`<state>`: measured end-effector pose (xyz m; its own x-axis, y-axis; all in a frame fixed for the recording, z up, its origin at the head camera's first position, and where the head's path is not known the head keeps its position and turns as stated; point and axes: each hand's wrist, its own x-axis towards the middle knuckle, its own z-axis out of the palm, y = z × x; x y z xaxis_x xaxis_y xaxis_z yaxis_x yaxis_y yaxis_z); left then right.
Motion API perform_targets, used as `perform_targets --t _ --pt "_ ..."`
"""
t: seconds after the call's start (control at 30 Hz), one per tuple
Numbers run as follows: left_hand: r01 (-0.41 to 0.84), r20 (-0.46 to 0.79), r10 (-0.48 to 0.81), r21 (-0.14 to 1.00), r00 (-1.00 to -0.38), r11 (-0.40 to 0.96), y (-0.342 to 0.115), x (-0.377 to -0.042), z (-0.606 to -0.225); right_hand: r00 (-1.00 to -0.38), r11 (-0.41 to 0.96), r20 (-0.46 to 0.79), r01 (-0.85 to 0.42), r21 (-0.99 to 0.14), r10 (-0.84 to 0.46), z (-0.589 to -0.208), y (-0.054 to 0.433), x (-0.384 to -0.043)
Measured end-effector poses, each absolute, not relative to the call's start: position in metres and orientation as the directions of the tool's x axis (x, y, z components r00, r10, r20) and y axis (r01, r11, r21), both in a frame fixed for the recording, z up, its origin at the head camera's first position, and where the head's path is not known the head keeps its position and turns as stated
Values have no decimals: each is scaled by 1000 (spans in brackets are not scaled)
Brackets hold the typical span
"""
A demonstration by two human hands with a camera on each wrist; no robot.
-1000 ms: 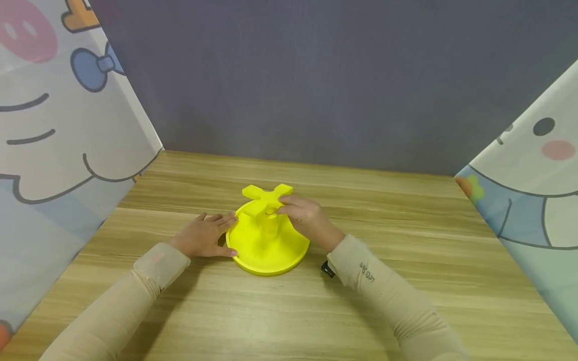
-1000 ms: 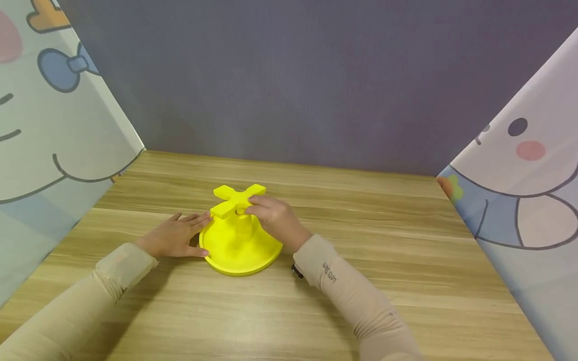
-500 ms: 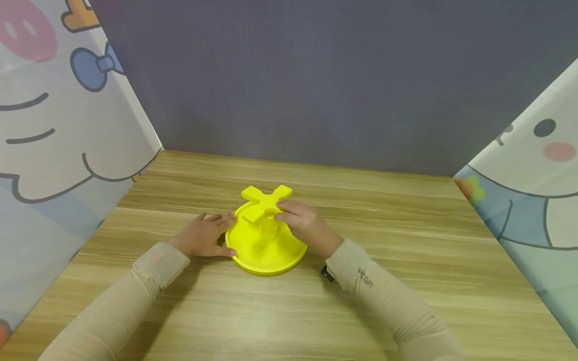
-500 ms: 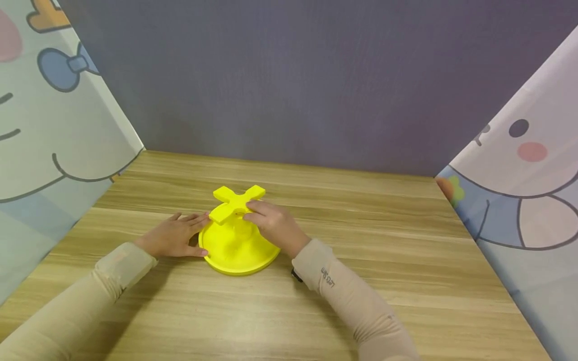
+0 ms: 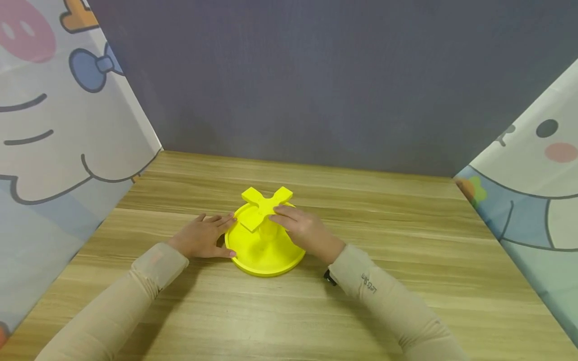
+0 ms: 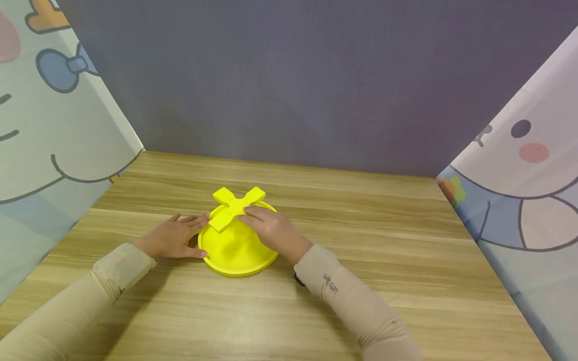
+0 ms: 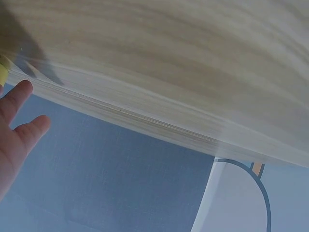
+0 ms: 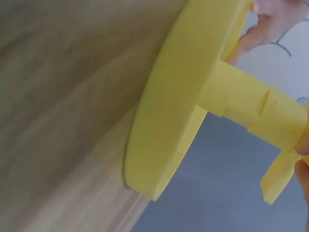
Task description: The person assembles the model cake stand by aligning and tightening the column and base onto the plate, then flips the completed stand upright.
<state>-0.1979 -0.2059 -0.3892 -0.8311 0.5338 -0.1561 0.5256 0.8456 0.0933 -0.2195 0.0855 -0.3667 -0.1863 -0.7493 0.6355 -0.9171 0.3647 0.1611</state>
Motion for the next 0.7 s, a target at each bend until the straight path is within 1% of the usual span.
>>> perform_targets --t 0.07,0.13,0.23,0.3,0.37,0.4,0.47,0.5,0.53,0.6,0.7 --pt "523 -159 530 91 -833 848 -206 -197 -389 -220 353 609 -929 107 -762 -366 89 -222" --pt "519 -161 527 90 -834 850 -207 -197 -389 -289 358 553 -933 18 -781 -363 93 -225" --pt "521 -160 528 88 -834 849 -206 -197 -389 -483 456 365 -875 -164 -796 -351 102 -230" --pt "518 -161 527 93 -835 850 -205 -197 -389 -576 524 243 -815 -246 -781 -340 108 -235" --pt "519 -163 527 91 -834 850 -205 -197 -388 -642 577 155 -752 -319 -751 -328 112 -240" --pt "518 -166 526 93 -834 850 -206 -197 -388 -651 577 144 -738 -351 -745 -323 113 -243" --pt "514 -171 523 96 -835 852 -206 -196 -388 -647 552 156 -732 -400 -746 -313 114 -248" --pt "513 -173 522 95 -835 853 -206 -196 -388 -659 554 146 -715 -426 -738 -309 113 -249" --pt "512 -175 521 97 -835 854 -206 -196 -388 -656 541 148 -711 -449 -740 -305 112 -251" --pt "512 -177 521 100 -835 853 -206 -196 -387 -652 532 134 -705 -470 -746 -299 108 -254" --pt "514 -173 523 98 -835 852 -206 -195 -387 -641 543 62 -694 -472 -765 -293 99 -256"
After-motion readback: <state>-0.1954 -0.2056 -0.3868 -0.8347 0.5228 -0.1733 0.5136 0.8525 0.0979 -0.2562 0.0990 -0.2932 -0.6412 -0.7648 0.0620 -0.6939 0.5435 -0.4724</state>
